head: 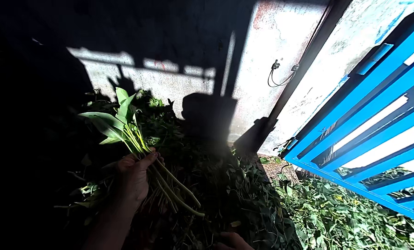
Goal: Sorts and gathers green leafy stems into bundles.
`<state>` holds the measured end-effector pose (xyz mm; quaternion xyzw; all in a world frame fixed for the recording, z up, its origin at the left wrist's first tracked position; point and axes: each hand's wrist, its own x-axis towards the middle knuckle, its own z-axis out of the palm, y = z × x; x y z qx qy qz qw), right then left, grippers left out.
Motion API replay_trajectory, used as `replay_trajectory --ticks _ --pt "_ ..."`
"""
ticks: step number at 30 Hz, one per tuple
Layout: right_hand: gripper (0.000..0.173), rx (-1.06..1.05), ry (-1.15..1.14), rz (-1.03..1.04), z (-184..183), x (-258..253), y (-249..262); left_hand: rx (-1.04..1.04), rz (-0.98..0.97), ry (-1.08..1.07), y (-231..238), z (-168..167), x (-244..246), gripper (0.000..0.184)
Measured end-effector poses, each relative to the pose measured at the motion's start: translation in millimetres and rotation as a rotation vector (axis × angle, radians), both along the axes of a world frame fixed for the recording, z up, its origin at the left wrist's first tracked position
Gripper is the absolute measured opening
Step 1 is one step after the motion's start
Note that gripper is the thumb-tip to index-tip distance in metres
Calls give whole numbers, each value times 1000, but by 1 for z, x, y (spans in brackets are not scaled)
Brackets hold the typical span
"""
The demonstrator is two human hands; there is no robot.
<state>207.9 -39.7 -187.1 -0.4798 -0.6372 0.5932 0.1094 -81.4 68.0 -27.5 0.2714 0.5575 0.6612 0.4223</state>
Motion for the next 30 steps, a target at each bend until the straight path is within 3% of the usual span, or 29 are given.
replay_trajectory --ticks 2,6,11,14,23,26,30 --pt "45 21 -281 -39 -11 -11 12 -26 -46 1 -5 -2 5 12" --pt "39 20 -608 -289 -31 -43 56 -42 -127 30 -13 -7 13 16" --pt "39 -65 -695 -466 -131 -37 107 -9 -143 -18 -19 -5 13 16" --pt "39 9 -706 -489 -165 -34 125 -35 -151 -16 -22 0 14 16" --pt "42 -222 -758 -582 -190 -32 153 -117 -259 9 -17 2 18 15" --pt "45 -220 -776 -494 -192 -31 151 -120 -299 -1 -17 0 23 17" --pt "49 -174 -856 -520 -191 -43 134 -112 -316 -1 -19 -3 27 17"
